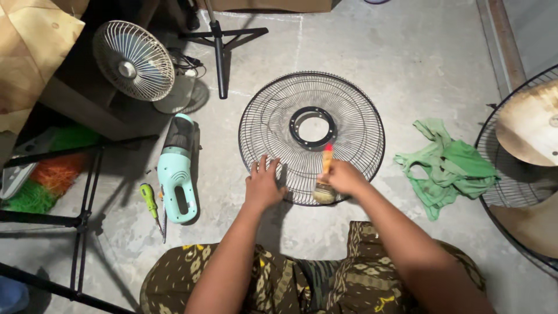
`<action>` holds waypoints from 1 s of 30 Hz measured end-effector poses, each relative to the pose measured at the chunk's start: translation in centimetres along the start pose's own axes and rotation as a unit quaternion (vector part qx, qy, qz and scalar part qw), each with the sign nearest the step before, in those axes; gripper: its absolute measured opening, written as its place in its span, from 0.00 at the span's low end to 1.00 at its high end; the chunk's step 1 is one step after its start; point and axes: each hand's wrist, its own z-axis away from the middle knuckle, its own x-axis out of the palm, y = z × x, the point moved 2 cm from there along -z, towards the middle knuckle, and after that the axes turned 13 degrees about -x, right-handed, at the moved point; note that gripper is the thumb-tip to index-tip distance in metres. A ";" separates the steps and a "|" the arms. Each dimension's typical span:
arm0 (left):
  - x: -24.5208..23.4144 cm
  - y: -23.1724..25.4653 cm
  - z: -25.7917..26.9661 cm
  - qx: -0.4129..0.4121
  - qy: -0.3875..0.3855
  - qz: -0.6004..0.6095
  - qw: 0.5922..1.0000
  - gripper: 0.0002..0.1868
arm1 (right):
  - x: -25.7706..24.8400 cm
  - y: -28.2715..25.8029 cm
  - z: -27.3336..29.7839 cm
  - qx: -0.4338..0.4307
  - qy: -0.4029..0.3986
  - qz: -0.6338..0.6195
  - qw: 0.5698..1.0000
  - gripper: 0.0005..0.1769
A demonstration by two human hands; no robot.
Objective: The person sits on the floor and uses a brush to clean the metal fan cage, then wipes it with a green cloth. The person holds the cage steady with one hand while brushing and wiping with the other.
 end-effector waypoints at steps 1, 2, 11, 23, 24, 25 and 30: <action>0.0 -0.4 -0.6 0.009 0.023 0.046 0.999 0.48 | -0.3 1.0 -0.2 0.054 0.005 -0.054 0.997 0.19; 0.1 -1.0 -1.1 0.017 0.046 0.093 0.994 0.45 | -0.8 1.8 -0.4 0.056 0.026 -0.032 0.998 0.19; 0.6 -1.8 -2.7 -0.022 0.140 0.125 0.982 0.28 | -4.2 3.0 1.2 0.180 0.119 -0.029 0.976 0.19; -0.3 -2.2 -3.0 -0.056 0.141 0.085 0.985 0.18 | -2.1 4.3 0.3 0.099 0.164 -0.027 0.981 0.20; -0.4 -2.1 -3.1 -0.068 0.132 0.074 0.986 0.17 | -2.2 3.9 0.5 0.096 0.178 -0.038 0.979 0.20; -0.5 -2.2 -3.1 -0.082 0.124 0.063 0.987 0.16 | -2.3 3.5 0.6 0.093 0.191 -0.049 0.976 0.20; -0.2 -1.9 -1.6 -0.079 0.130 -0.025 0.988 0.20 | -1.9 1.7 -0.1 0.088 0.203 -0.085 0.972 0.20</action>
